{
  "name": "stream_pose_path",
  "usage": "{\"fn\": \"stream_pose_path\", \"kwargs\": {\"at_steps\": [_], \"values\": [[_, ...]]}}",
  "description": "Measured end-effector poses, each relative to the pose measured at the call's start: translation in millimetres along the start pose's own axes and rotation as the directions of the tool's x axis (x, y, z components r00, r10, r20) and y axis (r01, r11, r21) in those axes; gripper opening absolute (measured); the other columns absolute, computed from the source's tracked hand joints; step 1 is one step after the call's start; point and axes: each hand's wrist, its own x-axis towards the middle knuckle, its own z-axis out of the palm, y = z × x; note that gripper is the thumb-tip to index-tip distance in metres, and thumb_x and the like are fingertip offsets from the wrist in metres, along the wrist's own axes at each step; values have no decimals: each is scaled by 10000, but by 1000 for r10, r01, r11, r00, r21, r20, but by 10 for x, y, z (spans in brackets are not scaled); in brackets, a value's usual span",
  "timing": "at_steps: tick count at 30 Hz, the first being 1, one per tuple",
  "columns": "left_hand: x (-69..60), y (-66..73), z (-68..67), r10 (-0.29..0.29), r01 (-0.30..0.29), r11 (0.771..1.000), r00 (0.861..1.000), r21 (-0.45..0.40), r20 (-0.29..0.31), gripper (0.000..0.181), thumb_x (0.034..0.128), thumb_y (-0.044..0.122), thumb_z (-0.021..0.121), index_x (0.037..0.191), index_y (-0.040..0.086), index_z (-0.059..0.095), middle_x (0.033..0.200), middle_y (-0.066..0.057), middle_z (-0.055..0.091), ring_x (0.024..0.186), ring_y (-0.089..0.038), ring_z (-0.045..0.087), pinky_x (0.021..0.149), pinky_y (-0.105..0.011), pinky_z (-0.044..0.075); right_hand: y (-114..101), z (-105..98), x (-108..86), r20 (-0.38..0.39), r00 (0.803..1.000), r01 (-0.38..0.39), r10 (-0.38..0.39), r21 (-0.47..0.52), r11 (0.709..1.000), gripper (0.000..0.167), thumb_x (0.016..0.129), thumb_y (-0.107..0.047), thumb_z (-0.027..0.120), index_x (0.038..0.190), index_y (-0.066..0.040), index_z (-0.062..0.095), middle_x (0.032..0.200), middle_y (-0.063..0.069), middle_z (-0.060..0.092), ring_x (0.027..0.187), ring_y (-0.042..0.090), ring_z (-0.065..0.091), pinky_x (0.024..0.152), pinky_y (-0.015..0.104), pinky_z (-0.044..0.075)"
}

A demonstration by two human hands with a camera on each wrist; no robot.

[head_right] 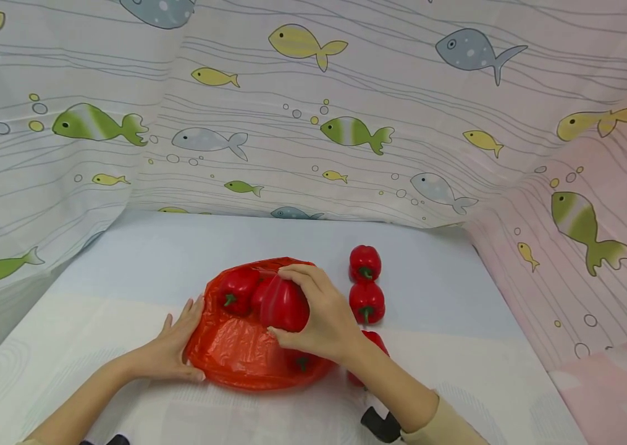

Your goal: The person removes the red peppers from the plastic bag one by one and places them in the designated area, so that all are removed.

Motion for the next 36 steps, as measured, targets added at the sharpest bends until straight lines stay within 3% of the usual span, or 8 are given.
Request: {"fn": "stream_pose_path", "kwargs": {"at_steps": [16,31,36], "values": [[-1,19,-4,5,-5,1000,1000,-13,5,1357,635,502,845,1496,-80,-29,1561,-293,-24,1400,-502,-108,979,-752,-107,97,-261,-57,-48,998,46,-46,-9,999,774,653,-227,868,1314,-58,502,1322,49,512,1208,218,491,835,407,543],[-6,12,2,3,-3,1000,1000,-16,4,1362,634,506,844,1497,-75,-35,1561,-293,-27,1400,-501,-109,978,-750,-114,173,-537,-186,-58,997,53,-57,-73,996,837,565,-136,899,1297,-19,509,1319,83,521,1216,247,477,803,441,551],[-5,14,0,9,-9,1000,1000,-10,4,1366,630,507,848,1496,-78,-33,1559,-299,-25,1398,-504,-104,974,-756,-107,200,-641,-229,-67,996,57,-64,-102,993,859,548,-131,908,1302,-16,513,1316,89,525,1204,237,485,821,372,548]]}}
